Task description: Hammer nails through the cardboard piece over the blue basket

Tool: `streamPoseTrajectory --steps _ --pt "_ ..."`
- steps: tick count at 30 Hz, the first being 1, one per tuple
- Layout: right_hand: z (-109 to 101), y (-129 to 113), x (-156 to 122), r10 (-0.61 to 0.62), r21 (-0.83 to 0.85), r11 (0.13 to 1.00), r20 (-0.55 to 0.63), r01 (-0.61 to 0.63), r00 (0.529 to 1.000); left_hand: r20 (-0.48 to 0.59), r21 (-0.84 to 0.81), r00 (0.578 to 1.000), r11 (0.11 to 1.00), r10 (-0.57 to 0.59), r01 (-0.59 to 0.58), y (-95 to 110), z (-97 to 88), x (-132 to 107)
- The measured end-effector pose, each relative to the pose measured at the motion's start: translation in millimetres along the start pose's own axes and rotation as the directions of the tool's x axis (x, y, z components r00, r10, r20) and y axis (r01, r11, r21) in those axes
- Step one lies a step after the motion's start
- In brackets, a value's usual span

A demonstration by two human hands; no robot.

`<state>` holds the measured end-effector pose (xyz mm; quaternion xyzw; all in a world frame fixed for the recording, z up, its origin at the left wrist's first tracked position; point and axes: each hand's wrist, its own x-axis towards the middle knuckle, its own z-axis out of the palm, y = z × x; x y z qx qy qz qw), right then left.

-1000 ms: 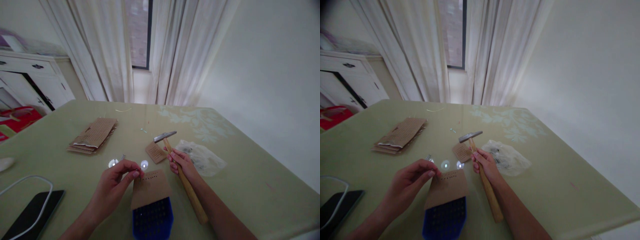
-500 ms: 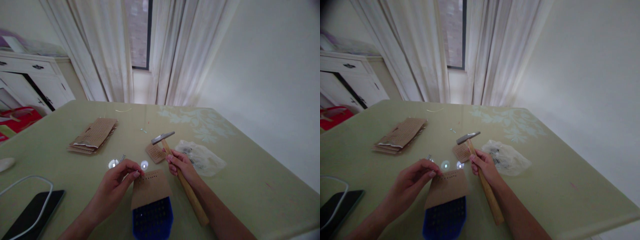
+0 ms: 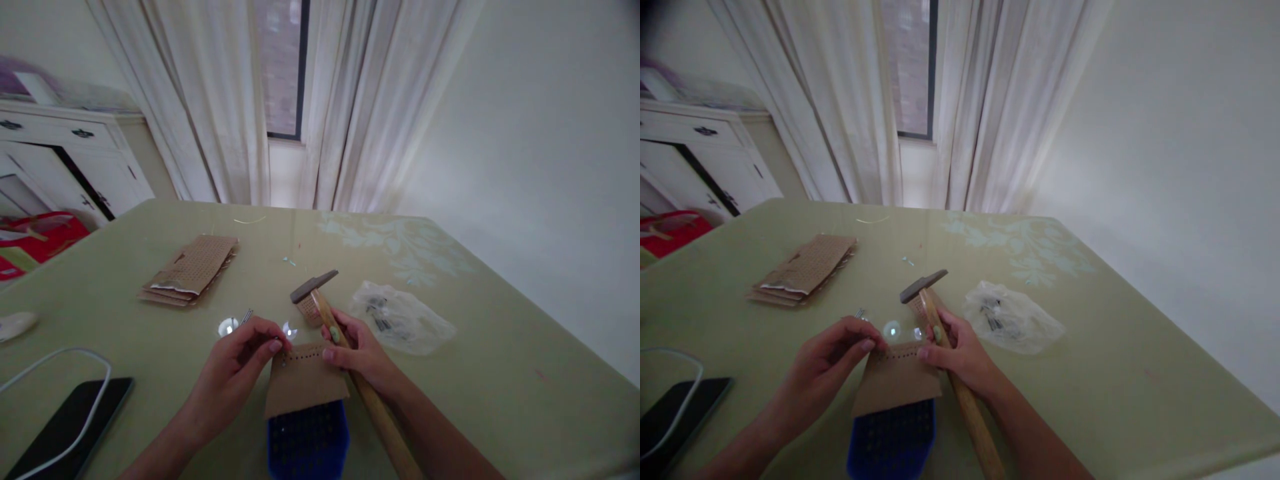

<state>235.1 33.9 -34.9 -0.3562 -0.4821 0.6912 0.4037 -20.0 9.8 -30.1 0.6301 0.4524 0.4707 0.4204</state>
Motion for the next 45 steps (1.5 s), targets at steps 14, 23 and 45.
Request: streamPoseTrajectory --steps 14,23,45 --pt "3 9 3 -0.081 -0.028 0.996 -0.079 0.079 0.994 0.008 0.008 1.0 1.0 0.024 -0.024 1 -0.3 1" --pt "5 11 4 -0.071 -0.032 0.997 -0.041 0.07 0.997 0.041 0.042 0.998 0.998 0.04 -0.042 0 1.4 1" --pt "-10 -15 -8 -0.177 -0.295 0.946 -0.127 0.133 0.976 0.067 0.136 0.985 0.977 0.159 -0.167 4 4.9 2"
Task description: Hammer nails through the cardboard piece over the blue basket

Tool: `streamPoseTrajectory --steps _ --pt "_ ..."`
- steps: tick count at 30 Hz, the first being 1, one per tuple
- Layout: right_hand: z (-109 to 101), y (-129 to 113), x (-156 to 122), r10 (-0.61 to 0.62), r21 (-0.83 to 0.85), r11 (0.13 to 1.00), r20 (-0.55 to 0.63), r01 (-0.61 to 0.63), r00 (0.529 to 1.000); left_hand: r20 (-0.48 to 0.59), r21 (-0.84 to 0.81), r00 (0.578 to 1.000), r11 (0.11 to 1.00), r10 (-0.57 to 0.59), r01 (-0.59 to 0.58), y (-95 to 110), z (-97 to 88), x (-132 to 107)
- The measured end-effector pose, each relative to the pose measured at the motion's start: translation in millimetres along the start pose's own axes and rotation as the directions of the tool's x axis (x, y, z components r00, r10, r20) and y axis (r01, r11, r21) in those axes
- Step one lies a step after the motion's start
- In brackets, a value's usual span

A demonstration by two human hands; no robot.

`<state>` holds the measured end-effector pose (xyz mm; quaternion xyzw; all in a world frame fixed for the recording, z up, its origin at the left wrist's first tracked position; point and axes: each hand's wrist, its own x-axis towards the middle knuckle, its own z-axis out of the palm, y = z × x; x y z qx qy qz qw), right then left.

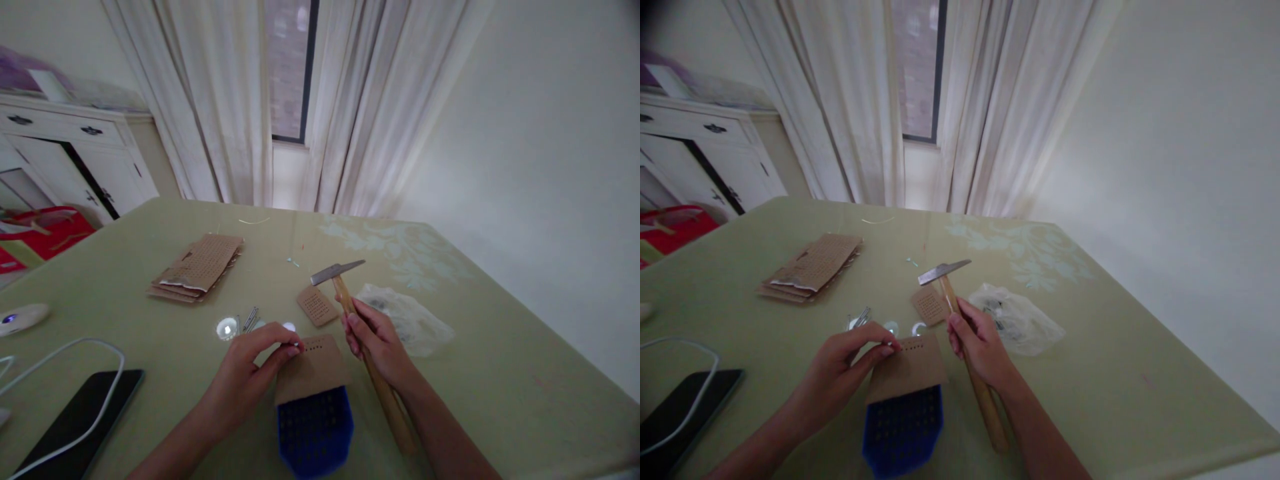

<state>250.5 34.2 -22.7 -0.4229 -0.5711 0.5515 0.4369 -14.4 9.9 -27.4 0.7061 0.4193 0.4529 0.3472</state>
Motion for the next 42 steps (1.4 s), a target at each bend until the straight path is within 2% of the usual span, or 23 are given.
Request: streamPoseTrajectory --steps 3,5,8,10,13,17,20,23,27,32,35,38,42 --pt "-11 -31 -17 0.009 -0.163 0.987 0.086 0.005 0.996 0.008 -0.014 1.0 1.0 -0.018 0.018 -1 0.4 1" --pt "-14 -55 -31 0.027 -0.332 0.943 0.148 0.024 0.989 0.023 -0.027 1.0 1.0 -0.013 0.013 -1 0.3 2" --pt "-15 -83 -48 0.006 -0.601 0.787 0.236 0.141 0.972 0.021 -0.034 1.0 0.999 0.003 -0.003 -1 0.2 2" --pt "-12 -94 -55 -0.049 -0.683 0.704 0.23 0.197 0.972 0.018 -0.031 1.0 0.999 0.012 -0.011 -1 0.6 2" --pt "-7 -104 -59 -0.111 -0.728 0.647 0.204 0.227 0.973 0.019 -0.027 1.0 0.999 0.017 -0.017 1 1.5 2" --pt "-1 -110 -60 -0.036 -0.772 0.571 0.317 0.28 0.948 0.021 0.007 0.999 0.999 0.042 -0.042 2 2.1 3" --pt "0 -112 -64 -0.066 -0.793 0.537 0.3 0.287 0.952 0.03 0.017 0.999 0.999 0.04 -0.041 2 2.1 2" --pt "1 -112 -67 -0.068 -0.807 0.526 0.277 0.27 0.959 0.044 -0.004 0.998 0.999 0.036 -0.036 2 1.4 2" --pt "4 -113 -68 -0.017 -0.799 0.529 0.326 0.285 0.945 0.075 -0.03 0.996 0.999 0.037 -0.035 4 0.1 3" --pt "8 -110 -68 -0.066 -0.788 0.547 0.297 0.283 0.953 0.077 -0.043 0.997 0.999 0.026 -0.022 4 0.3 4" --pt "6 -107 -69 -0.041 -0.794 0.54 0.306 0.279 0.951 0.115 -0.064 0.993 0.997 -0.022 0.029 3 -0.9 4" --pt "2 -108 -70 -0.087 -0.811 0.521 0.26 0.266 0.962 0.174 -0.101 0.982 0.99 -0.076 0.094 4 -4.5 4" --pt "-1 -113 -69 -0.107 -0.827 0.51 0.211 0.236 0.972 0.198 -0.124 0.98 0.991 -0.02 0.046 5 -9.1 2"
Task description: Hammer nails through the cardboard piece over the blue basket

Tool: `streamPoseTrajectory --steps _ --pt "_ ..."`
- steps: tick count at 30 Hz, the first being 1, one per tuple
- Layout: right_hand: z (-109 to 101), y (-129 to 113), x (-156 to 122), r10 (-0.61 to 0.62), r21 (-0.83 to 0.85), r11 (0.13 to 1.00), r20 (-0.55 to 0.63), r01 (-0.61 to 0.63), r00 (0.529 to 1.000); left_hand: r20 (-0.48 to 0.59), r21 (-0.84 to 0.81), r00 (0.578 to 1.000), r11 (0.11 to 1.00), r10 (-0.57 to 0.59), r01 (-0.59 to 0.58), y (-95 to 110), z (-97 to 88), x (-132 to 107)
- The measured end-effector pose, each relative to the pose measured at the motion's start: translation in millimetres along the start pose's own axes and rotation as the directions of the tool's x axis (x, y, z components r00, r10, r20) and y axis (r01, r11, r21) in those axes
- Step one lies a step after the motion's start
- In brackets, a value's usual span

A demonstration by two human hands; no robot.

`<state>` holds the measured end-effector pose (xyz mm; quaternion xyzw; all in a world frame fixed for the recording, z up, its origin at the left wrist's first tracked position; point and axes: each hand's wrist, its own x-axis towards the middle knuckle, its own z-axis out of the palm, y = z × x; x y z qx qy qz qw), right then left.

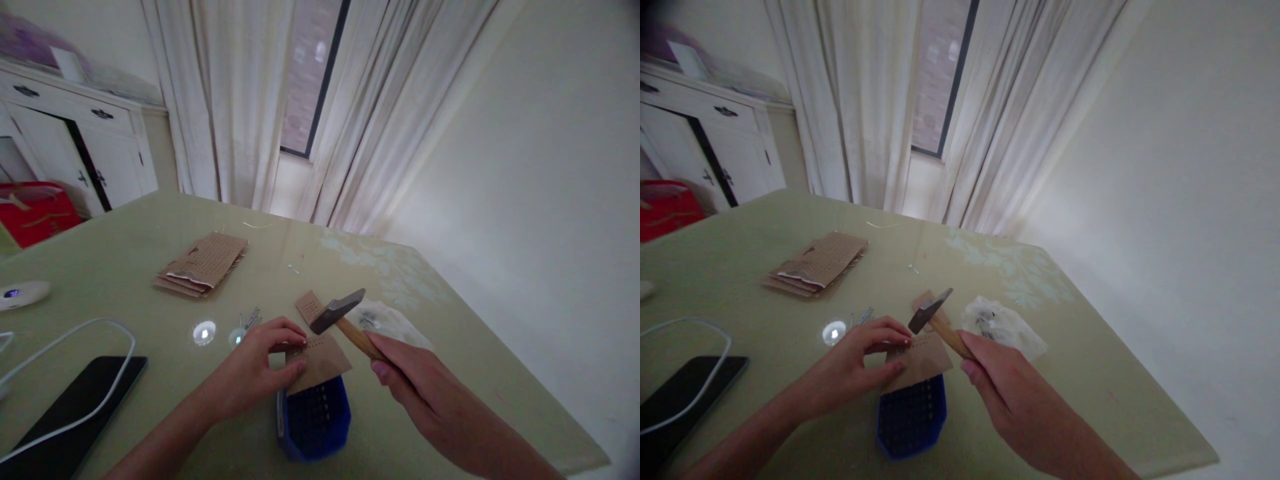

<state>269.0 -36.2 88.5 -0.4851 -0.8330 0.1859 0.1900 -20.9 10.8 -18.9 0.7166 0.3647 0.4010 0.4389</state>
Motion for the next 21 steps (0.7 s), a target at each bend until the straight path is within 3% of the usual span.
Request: streamPoseTrajectory --steps 9,13,18,21 --pt "9 -4 1 -0.028 0.018 0.999 0.075 0.026 0.997 0.019 -0.071 0.995 0.993 -0.095 0.096 1 0.2 -2" --pt "18 -3 3 -0.035 0.025 0.999 0.179 0.031 0.983 0.031 -0.084 0.991 0.988 -0.128 0.13 5 0.7 -1" --pt "23 0 2 -0.02 0.049 0.999 0.112 0.015 0.994 0.032 -0.083 0.986 0.983 -0.162 0.164 4 0.3 -1" --pt "24 3 2 -0.033 0.078 0.997 0.139 0.023 0.99 0.035 -0.086 0.987 0.984 -0.156 0.159 3 1.8 -3"
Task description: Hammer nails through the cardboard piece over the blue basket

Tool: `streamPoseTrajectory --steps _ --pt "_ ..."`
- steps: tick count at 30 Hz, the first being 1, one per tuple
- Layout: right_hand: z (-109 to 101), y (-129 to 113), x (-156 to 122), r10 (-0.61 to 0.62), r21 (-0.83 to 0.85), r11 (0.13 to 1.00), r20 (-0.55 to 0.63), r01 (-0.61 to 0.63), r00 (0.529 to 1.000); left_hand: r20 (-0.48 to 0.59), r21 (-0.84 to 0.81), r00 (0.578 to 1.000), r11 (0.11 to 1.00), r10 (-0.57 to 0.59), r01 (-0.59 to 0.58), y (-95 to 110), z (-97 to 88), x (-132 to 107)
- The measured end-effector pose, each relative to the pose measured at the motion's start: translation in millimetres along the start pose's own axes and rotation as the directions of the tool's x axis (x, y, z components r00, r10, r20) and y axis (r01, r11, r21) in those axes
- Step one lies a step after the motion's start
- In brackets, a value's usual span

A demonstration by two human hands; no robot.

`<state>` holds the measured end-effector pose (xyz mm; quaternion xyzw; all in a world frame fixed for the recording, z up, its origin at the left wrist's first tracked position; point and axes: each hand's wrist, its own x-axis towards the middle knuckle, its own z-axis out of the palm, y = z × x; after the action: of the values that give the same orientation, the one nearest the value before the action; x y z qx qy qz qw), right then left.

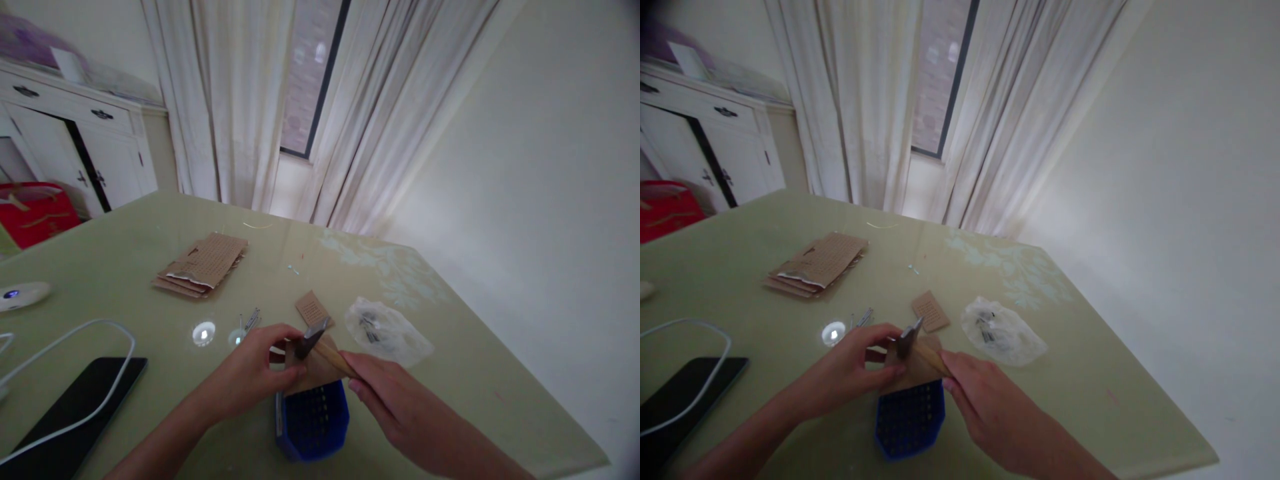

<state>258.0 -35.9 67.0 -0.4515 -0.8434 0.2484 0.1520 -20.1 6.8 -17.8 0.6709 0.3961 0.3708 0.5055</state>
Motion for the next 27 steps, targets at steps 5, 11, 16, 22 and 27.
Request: streamPoseTrajectory --steps 5,11,16,22,27 --pt "1 16 12 0.081 0.237 0.969 -0.027 -0.072 0.996 -0.032 -0.009 0.999 1.0 -0.016 0.015 -9 -1.3 1" --pt "29 64 66 0.305 0.903 0.429 -0.122 -0.022 0.945 -0.328 0.41 0.933 0.868 -0.146 0.28 -27 -41.1 16" --pt "55 101 99 0.29 0.979 0.186 -0.133 0.081 0.948 -0.518 0.599 0.828 0.601 -0.214 0.53 -48 -73.7 19" --pt "72 121 88 0.302 0.99 0.127 -0.1 0.064 0.948 -0.481 0.694 0.84 0.476 -0.252 0.54 -62 -72.1 14" --pt "76 118 86 0.304 0.995 0.088 -0.07 0.045 0.95 -0.427 0.768 0.885 0.443 -0.185 0.463 -68 -76.1 7"
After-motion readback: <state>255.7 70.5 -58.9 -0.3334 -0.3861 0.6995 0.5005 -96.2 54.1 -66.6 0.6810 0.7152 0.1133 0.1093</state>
